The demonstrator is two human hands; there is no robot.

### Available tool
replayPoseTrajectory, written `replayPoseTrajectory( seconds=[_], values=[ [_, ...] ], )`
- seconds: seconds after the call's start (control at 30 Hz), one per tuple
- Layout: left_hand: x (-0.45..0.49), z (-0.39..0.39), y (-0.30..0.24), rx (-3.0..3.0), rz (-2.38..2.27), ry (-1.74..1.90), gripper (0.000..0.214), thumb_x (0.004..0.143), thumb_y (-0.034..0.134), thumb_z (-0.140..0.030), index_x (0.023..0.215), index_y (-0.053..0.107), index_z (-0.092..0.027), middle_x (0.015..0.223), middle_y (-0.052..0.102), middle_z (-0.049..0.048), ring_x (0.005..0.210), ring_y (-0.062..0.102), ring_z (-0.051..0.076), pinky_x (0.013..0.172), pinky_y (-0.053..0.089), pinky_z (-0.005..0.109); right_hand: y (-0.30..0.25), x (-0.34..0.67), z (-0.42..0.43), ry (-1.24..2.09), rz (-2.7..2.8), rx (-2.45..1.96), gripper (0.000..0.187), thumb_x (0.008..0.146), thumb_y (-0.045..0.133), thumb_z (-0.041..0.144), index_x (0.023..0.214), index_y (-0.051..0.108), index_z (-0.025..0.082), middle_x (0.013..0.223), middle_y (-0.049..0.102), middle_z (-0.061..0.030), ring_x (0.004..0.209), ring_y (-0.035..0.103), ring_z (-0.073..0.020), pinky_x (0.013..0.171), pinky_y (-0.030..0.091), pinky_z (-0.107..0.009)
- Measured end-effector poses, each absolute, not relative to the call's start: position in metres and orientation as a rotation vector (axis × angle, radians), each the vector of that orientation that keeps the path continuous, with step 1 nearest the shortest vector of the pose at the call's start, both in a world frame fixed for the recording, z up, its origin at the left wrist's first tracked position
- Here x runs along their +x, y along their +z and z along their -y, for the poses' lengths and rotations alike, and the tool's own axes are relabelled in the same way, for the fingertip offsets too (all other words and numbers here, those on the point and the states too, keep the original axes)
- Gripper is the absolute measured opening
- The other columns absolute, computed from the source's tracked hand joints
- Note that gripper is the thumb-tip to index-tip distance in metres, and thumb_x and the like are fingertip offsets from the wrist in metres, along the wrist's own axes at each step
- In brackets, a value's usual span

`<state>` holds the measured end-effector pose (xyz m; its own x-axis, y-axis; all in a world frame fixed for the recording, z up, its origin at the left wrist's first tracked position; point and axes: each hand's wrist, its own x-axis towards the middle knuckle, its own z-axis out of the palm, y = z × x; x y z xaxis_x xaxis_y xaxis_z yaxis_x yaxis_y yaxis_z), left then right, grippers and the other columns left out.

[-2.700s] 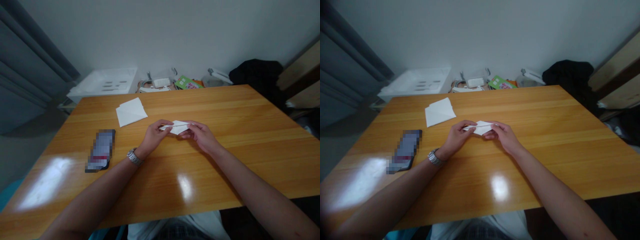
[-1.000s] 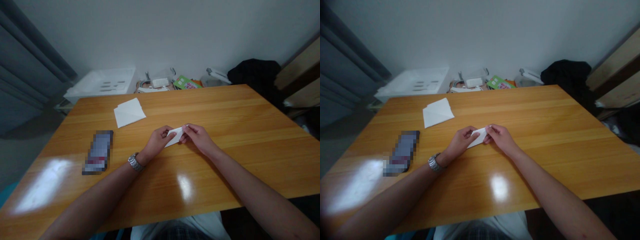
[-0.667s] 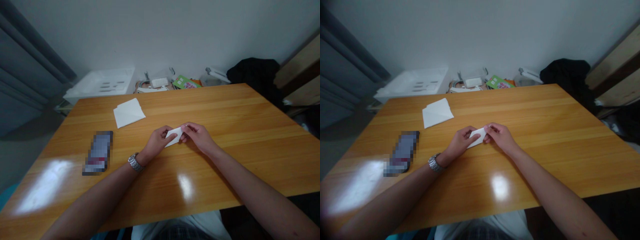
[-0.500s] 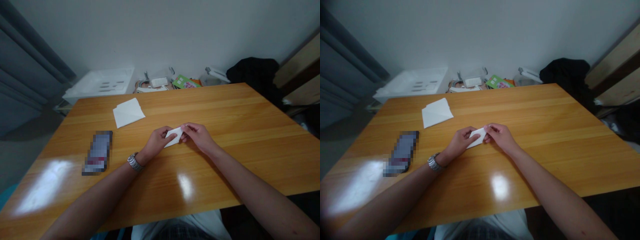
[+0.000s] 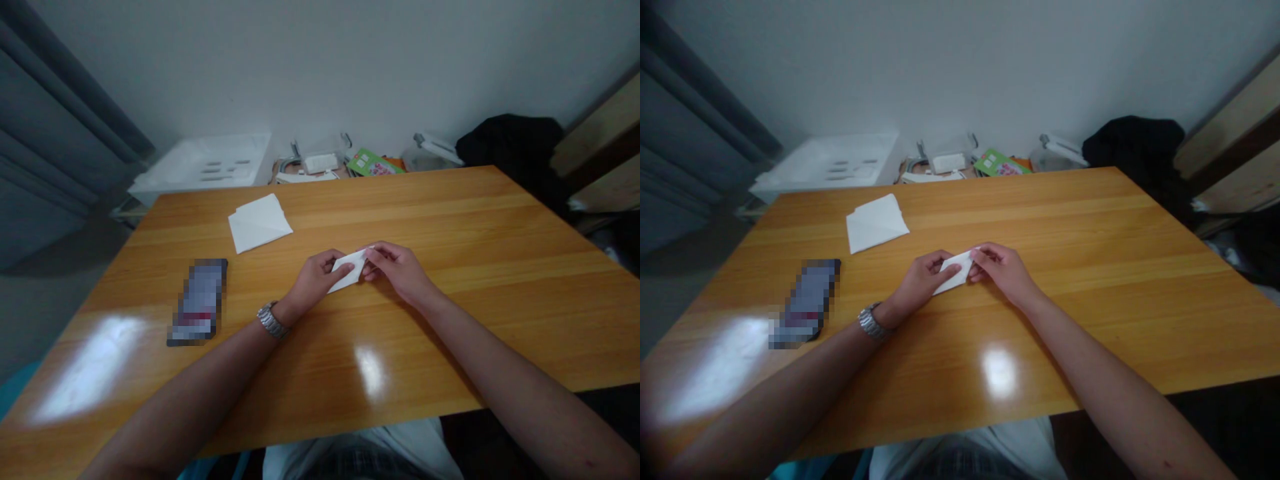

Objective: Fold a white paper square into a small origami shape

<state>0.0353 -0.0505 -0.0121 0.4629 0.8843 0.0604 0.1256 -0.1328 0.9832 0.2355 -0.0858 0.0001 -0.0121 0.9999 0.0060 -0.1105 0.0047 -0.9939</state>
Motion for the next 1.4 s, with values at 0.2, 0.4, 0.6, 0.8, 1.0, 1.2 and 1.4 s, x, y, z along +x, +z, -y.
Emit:
replayPoseTrajectory(
  seconds=[0.2, 0.4, 0.6, 0.8, 1.0, 1.2, 1.4],
  values=[
    [0.0353, 0.0498, -0.0115, 1.534, -0.89, 0.835, 0.042, 0.082, 0.075, -0.054, 0.094, 0.068, -0.015, 0.082, 0.067, 0.0015, 0.069, 0.056, 0.012, 0.06, 0.04, 0.022, -0.002, 0.2366, 0.0845, 1.232, 1.122, -1.116, 0.029, 0.079, 0.082, 0.046, 0.09, 0.076, 0.019, 0.074, 0.073, -0.0017, 0.066, 0.07, -0.014, 0.063, 0.064, -0.025],
    [0.0345, 0.0506, -0.009, 1.552, -0.913, 0.823, 0.042, 0.083, 0.074, -0.053, 0.097, 0.07, -0.014, 0.08, 0.067, 0.0013, 0.068, 0.055, 0.012, 0.059, 0.038, 0.022, 0.0012, 0.236, 0.0857, 1.229, 1.116, -1.133, 0.034, 0.08, 0.081, 0.051, 0.09, 0.077, 0.019, 0.075, 0.073, -0.0028, 0.067, 0.071, -0.0153, 0.066, 0.065, -0.028],
    [0.035, 0.0515, -0.0048, 1.573, -0.925, 0.818, 0.041, 0.083, 0.074, -0.053, 0.097, 0.073, -0.014, 0.082, 0.069, 0.0025, 0.069, 0.056, 0.014, 0.06, 0.04, 0.023, 0.005, 0.2338, 0.087, 1.21, 1.123, -1.144, 0.037, 0.077, 0.082, 0.054, 0.09, 0.076, 0.02, 0.077, 0.074, -0.0033, 0.07, 0.071, -0.0169, 0.068, 0.065, -0.031],
    [0.0344, 0.051, -0.0077, 1.592, -0.916, 0.798, 0.041, 0.085, 0.073, -0.051, 0.1, 0.073, -0.013, 0.083, 0.07, 0.0029, 0.069, 0.056, 0.013, 0.06, 0.04, 0.023, 0.0022, 0.2342, 0.0851, 1.195, 1.12, -1.156, 0.034, 0.077, 0.082, 0.052, 0.085, 0.077, 0.019, 0.075, 0.073, -0.0028, 0.067, 0.07, -0.0152, 0.064, 0.064, -0.028],
    [0.0341, 0.0506, -0.0063, 1.575, -0.899, 0.79, 0.039, 0.085, 0.073, -0.049, 0.1, 0.073, -0.013, 0.083, 0.069, 0.0028, 0.069, 0.056, 0.013, 0.06, 0.039, 0.023, -0.0031, 0.2358, 0.0841, 1.221, 1.083, -1.144, 0.034, 0.078, 0.081, 0.053, 0.084, 0.078, 0.02, 0.074, 0.073, -0.0024, 0.067, 0.07, -0.015, 0.065, 0.064, -0.027],
    [0.0337, 0.0498, -0.0062, 1.6, -0.918, 0.785, 0.04, 0.085, 0.073, -0.051, 0.101, 0.074, -0.014, 0.084, 0.071, 0.003, 0.069, 0.057, 0.013, 0.059, 0.039, 0.023, -0.0019, 0.2375, 0.0841, 1.206, 1.076, -1.176, 0.034, 0.078, 0.082, 0.052, 0.087, 0.079, 0.02, 0.077, 0.075, -0.004, 0.069, 0.071, -0.0154, 0.069, 0.064, -0.029],
    [0.0358, 0.0478, -0.0103, 1.445, -0.922, 0.9, 0.042, 0.078, 0.081, -0.046, 0.104, 0.072, -0.014, 0.097, 0.075, 0.0075, 0.082, 0.066, 0.017, 0.07, 0.049, 0.026, -0.0038, 0.2405, 0.0822, 1.179, 1.038, -1.18, 0.033, 0.075, 0.085, 0.049, 0.09, 0.08, 0.02, 0.076, 0.075, -0.0033, 0.066, 0.069, -0.0143, 0.068, 0.063, -0.028]
  ],
)
